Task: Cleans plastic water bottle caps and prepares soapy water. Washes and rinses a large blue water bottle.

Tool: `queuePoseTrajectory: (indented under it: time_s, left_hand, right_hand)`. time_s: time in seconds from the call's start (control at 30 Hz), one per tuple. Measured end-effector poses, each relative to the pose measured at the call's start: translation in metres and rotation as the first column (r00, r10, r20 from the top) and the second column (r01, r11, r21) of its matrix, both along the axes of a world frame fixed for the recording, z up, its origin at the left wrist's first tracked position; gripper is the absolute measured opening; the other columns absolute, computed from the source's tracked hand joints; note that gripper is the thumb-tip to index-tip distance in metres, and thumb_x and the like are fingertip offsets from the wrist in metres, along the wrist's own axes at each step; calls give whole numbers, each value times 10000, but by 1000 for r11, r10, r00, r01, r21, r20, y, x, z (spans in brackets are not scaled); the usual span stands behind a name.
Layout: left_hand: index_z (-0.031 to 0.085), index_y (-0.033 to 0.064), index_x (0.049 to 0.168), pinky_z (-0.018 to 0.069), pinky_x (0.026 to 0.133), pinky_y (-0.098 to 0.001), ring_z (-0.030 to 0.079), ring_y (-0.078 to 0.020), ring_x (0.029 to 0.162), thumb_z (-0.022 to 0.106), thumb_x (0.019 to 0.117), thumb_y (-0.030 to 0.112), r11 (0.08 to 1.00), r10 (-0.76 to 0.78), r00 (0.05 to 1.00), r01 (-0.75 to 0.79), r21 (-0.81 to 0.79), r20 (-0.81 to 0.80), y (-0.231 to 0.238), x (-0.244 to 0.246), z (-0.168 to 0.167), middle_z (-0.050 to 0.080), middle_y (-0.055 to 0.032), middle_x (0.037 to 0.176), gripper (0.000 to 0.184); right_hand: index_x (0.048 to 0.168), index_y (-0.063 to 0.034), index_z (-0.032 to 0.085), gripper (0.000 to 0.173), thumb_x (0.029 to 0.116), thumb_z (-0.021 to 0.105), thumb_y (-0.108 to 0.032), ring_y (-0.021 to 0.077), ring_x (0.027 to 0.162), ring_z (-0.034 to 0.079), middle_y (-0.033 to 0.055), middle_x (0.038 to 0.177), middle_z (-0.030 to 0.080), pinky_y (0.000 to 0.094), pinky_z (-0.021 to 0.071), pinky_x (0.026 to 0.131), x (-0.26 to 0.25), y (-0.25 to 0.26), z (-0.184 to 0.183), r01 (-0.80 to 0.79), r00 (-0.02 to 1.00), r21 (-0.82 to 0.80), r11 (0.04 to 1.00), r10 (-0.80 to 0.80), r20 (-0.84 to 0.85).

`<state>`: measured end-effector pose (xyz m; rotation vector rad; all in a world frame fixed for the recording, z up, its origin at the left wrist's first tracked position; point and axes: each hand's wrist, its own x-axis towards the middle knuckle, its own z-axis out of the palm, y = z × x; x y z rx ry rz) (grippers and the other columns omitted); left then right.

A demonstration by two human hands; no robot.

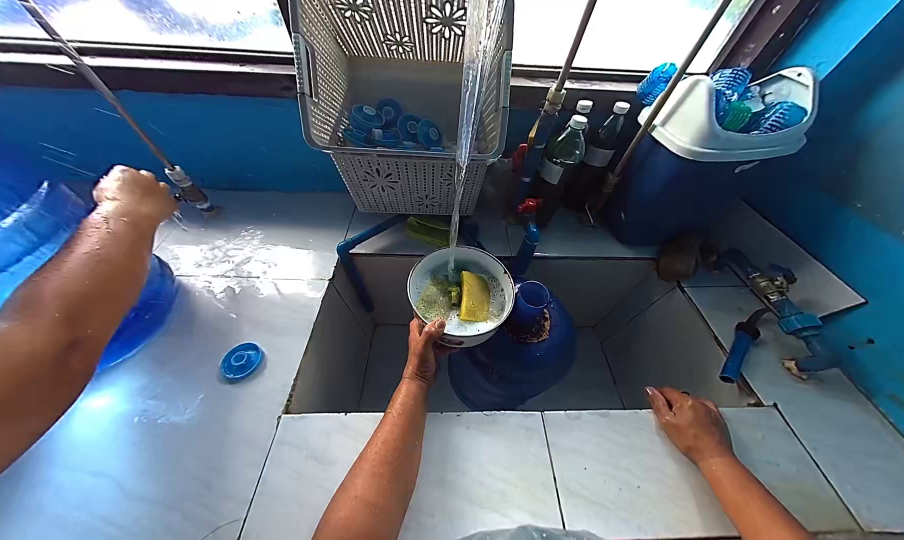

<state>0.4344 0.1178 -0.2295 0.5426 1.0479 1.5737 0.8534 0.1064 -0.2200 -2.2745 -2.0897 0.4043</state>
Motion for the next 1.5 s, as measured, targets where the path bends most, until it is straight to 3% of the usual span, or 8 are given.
queuePoseTrajectory:
  time_s: [0.4, 0.53, 0.67, 0.97, 1.1, 1.2, 1.4, 1.5]
  left_hand:
    - [344, 15, 1320, 626, 668, -383, 723, -228, 776, 660, 809, 278, 1000, -1, 999, 1, 10, 48, 0, 0, 2, 681, -145, 965, 656]
    - [448, 41, 1196, 616, 684, -401, 714, -255, 782, 376, 1010, 171, 998, 26, 982, -13, -65, 188, -3, 12, 24, 685, -150, 925, 238]
    - [486, 59, 1186, 602, 745, -429, 696, -278, 847, 332, 1065, 232, 991, 78, 968, -50, -122, 237, 5, 18, 61, 659, -161, 985, 261]
    - [438, 20, 1235, 617, 722, -440, 706, -291, 835, 441, 996, 68, 978, 206, 966, -209, 7, 156, 13, 0, 97, 654, -197, 995, 244]
    - [378, 27, 1299, 615, 702, -441, 694, -301, 821, 474, 942, 8, 970, 240, 962, -244, 16, 127, 8, -6, 98, 626, -207, 1010, 370]
    - [362, 31, 1306, 617, 709, -440, 697, -300, 822, 466, 945, 18, 977, 209, 972, -212, 15, 111, -4, -3, 100, 626, -204, 1009, 376]
    - [517, 42, 1093, 600, 723, -477, 687, -303, 795, 346, 1041, 247, 988, 119, 969, -95, -120, 214, -15, 16, 118, 655, -161, 900, 272]
    - [486, 33, 1173, 599, 750, -462, 689, -296, 839, 359, 1024, 178, 996, 55, 983, -41, -80, 176, -18, 27, 109, 656, -171, 957, 244]
  right_hand:
    - [1108, 65, 719, 451, 1104, 452, -298, 426, 1142, 662, 268, 1090, 728, 570, 373, 1111, -1, 1, 1, -7, 1000, 9, 1000, 7, -14]
    - [1119, 61, 720, 446, 1105, 450, -294, 410, 1147, 665, 261, 1097, 731, 561, 369, 1116, 0, 3, 0, -9, 1000, -4, 1000, 9, -14]
    - [1118, 38, 725, 450, 1104, 448, -316, 395, 1157, 665, 242, 1105, 735, 553, 375, 1116, 1, 4, -2, -6, 1000, -11, 1000, 6, -12]
    - [1121, 34, 731, 452, 1096, 466, -331, 401, 1147, 671, 244, 1101, 738, 563, 374, 1113, 4, 2, -5, -13, 999, 17, 1000, 14, -53]
    - [1101, 47, 731, 459, 1096, 460, -324, 425, 1151, 664, 262, 1100, 733, 588, 373, 1101, 6, 1, -5, -25, 998, 11, 1000, 25, -63]
    - [1107, 63, 720, 482, 1100, 440, -329, 445, 1168, 650, 279, 1119, 722, 599, 364, 1106, 7, 0, -5, -33, 997, -4, 999, 33, -73]
    - [1133, 38, 724, 483, 1107, 423, -339, 411, 1183, 653, 258, 1141, 726, 583, 357, 1120, 6, 1, -6, -34, 999, -31, 999, 32, -41]
    - [1072, 42, 730, 473, 1101, 439, -329, 415, 1138, 670, 257, 1090, 734, 577, 387, 1086, 6, 2, -7, -36, 999, 11, 999, 37, -26]
